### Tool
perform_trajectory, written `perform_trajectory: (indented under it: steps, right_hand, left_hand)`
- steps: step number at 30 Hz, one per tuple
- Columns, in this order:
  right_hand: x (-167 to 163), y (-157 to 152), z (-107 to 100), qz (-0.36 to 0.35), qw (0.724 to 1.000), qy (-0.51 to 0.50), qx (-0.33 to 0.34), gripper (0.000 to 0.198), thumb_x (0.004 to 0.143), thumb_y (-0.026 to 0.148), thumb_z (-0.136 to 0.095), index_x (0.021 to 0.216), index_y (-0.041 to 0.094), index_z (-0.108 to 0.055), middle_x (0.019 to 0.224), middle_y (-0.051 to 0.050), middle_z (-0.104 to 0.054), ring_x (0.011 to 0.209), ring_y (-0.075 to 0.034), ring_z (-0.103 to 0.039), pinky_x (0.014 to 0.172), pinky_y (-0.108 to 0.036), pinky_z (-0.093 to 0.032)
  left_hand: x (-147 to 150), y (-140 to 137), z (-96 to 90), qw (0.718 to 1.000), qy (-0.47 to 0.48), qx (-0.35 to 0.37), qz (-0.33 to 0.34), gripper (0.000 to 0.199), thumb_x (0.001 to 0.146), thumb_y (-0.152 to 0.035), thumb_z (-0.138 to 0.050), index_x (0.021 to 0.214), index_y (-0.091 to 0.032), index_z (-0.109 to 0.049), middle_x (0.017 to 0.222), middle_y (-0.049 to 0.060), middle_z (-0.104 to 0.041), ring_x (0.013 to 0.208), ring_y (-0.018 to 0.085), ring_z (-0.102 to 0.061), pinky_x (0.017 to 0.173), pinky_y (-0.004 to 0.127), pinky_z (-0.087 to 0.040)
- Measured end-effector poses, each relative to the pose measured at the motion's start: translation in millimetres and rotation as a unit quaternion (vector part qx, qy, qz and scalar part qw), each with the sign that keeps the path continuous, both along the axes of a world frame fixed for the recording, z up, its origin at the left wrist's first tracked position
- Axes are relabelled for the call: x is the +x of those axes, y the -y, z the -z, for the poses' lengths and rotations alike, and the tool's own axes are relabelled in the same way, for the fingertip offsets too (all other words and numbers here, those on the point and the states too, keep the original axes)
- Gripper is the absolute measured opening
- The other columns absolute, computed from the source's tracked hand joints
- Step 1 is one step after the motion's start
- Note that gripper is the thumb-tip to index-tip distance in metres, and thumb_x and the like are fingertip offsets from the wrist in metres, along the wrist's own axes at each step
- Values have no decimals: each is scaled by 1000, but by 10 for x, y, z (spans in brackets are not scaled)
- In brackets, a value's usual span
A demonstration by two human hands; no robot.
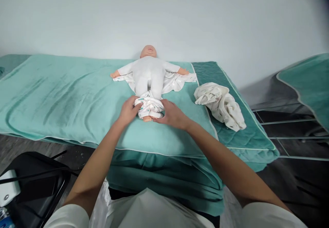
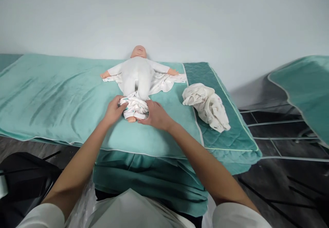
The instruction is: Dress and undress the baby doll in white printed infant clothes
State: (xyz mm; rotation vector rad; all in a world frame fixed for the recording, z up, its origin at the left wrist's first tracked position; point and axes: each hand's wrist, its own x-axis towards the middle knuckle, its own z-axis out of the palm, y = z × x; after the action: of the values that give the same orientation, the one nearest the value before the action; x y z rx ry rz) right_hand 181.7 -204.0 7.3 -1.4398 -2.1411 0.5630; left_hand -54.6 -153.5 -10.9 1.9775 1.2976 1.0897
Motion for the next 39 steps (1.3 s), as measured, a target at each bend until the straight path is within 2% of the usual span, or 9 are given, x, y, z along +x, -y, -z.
perform_trajectory:
  steps: [7,12,17,21,24,27,31,34,39]
  right_hand:
    - [17,13,-234,34,996,38,-68,58,74,59,-83,111,20,-58,104,-8,-71,94,-29,-68,77,-34,-49]
    - [27,142,-393,78,989,46,-116,43,71,44,-83,102,21,-64,102,-6,-73,90,-28,-68,72,-32,-48]
    - [88,332,-652,-71,969,-97,-218,37,69,37,-80,102,22,-74,103,-2,-76,90,-24,-69,72,-30,-53]
    - [181,418,-1139,-182,934,-134,-275,43,65,49,-86,94,19,-76,95,-4,-75,88,-24,-70,71,-31,-55]
    - [265,381,-1591,-142,963,-113,-197,51,56,50,-95,88,16,-75,89,-4,-73,92,-24,-70,73,-30,-56]
    - [275,303,-2050,-42,990,-115,-67,50,62,54,-93,85,14,-73,89,-1,-71,94,-20,-71,76,-29,-56]
    - [84,317,-2615,-107,986,-67,-109,46,76,49,-86,93,8,-74,88,1,-69,87,-14,-71,76,-27,-56]
    - [-97,416,-2924,-163,976,-68,-127,32,87,32,-80,99,3,-71,80,2,-68,74,-7,-67,68,-18,-53]
    - [-223,590,-3151,-154,988,-25,5,31,81,28,-83,83,3,-64,60,12,-53,55,3,-51,55,-6,-34]
  left_hand:
    - [-102,241,-230,996,-5,-85,34,24,91,-46,-60,91,-22,-60,85,-1,-66,81,18,-59,74,30,-45]
    - [-151,440,-498,981,-30,-169,90,31,86,-51,-63,81,-21,-58,76,-1,-61,73,17,-54,65,29,-41]
    - [-244,635,-753,958,-58,-223,172,38,83,-58,-66,80,-20,-63,77,1,-63,70,18,-56,60,28,-41]
    - [-324,729,-1180,950,-107,-203,213,33,81,-53,-71,79,-21,-65,77,3,-63,67,18,-56,56,29,-40]
    - [-347,814,-1689,949,-118,-152,250,26,75,-43,-79,82,-21,-67,80,3,-64,74,20,-62,60,29,-46]
    - [-324,882,-2219,959,-129,-71,243,30,66,-32,-86,86,-18,-69,84,2,-63,88,24,-68,74,32,-54]
    - [-262,902,-2764,965,-194,62,165,35,75,-26,-76,104,-9,-66,87,-1,-58,98,29,-71,88,48,-52]
    - [-232,897,-3037,943,-259,72,198,37,87,-31,-58,111,-3,-61,91,-1,-55,99,29,-73,82,52,-47]
    - [-229,878,-3170,915,-288,-25,283,48,87,-46,-62,109,-3,-61,96,0,-55,102,28,-73,82,48,-48]
